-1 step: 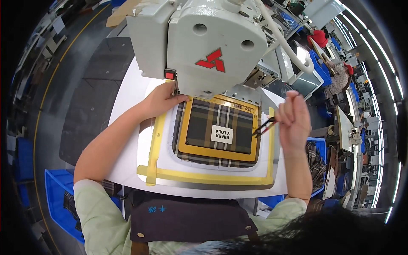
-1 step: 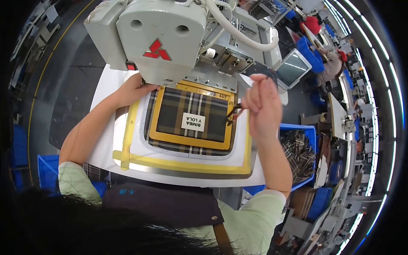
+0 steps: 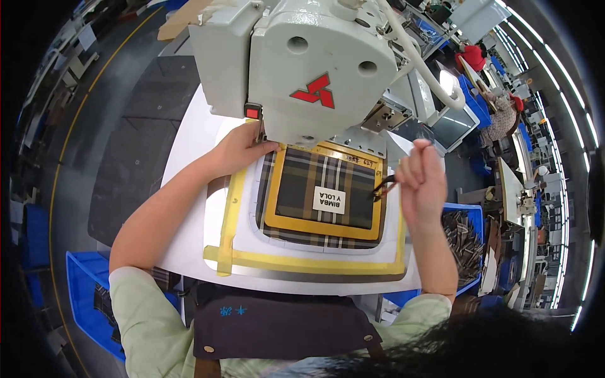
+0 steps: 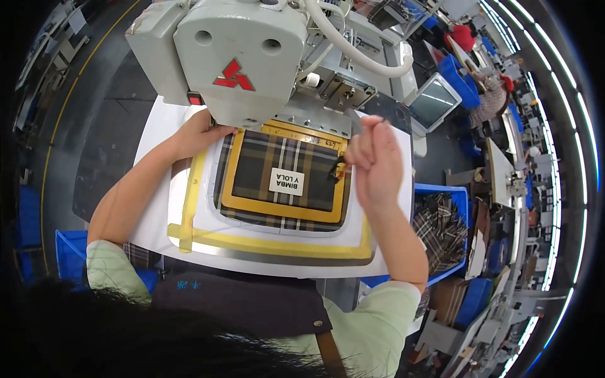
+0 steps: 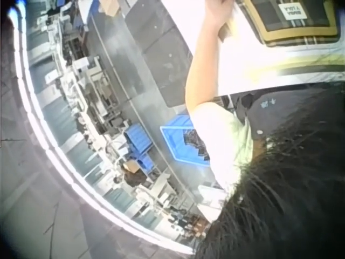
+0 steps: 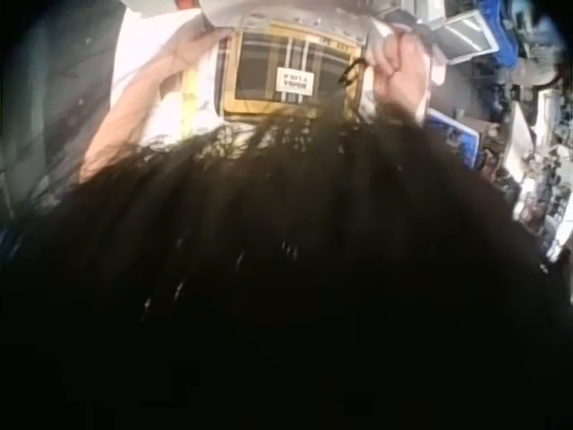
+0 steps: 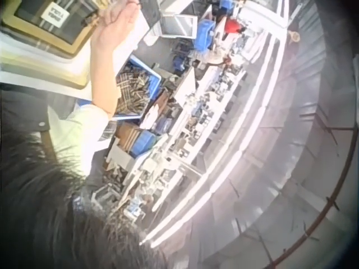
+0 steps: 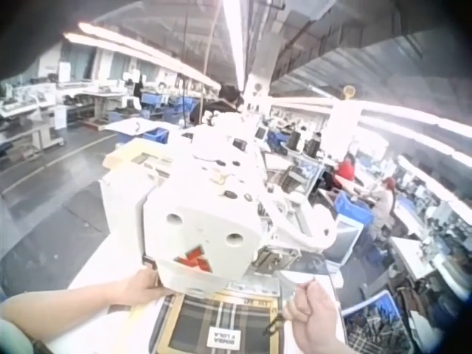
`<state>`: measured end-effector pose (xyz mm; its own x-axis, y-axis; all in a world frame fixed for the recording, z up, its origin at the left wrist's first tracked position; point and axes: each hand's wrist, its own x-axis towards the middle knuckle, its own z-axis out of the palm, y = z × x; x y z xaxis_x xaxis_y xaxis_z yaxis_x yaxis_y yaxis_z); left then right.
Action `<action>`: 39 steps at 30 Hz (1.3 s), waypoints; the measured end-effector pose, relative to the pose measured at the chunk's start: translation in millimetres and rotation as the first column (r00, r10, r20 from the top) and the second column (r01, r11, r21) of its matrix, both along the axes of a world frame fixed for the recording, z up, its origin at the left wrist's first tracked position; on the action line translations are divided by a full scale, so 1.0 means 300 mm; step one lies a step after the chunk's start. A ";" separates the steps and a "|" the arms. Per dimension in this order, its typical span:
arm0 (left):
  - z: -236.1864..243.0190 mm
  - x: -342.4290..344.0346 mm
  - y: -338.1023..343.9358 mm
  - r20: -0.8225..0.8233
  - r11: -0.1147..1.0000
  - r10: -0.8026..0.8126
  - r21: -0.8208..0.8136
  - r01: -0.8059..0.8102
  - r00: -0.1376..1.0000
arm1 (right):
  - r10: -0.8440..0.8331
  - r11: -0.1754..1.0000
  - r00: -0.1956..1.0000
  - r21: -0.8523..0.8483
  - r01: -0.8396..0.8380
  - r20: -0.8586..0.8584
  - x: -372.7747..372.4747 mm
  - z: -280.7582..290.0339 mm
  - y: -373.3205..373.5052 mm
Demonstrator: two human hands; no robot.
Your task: Sewing checkered fabric panels using an automated industrial sewing machine.
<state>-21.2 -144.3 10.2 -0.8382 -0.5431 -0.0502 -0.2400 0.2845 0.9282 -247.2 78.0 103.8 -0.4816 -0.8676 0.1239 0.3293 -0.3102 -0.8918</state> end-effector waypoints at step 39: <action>0.050 -0.004 0.020 -0.073 0.998 0.030 0.057 -0.026 0.997 | 0.199 0.882 -0.139 0.115 0.457 -0.970 -0.294 -0.264 0.133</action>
<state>-22.5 -138.3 25.1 -0.8254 -0.5643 -0.0198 -0.1771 0.2255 0.9580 -335.4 117.9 24.4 -0.2205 -0.9140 0.3405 -0.9711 0.1729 -0.1645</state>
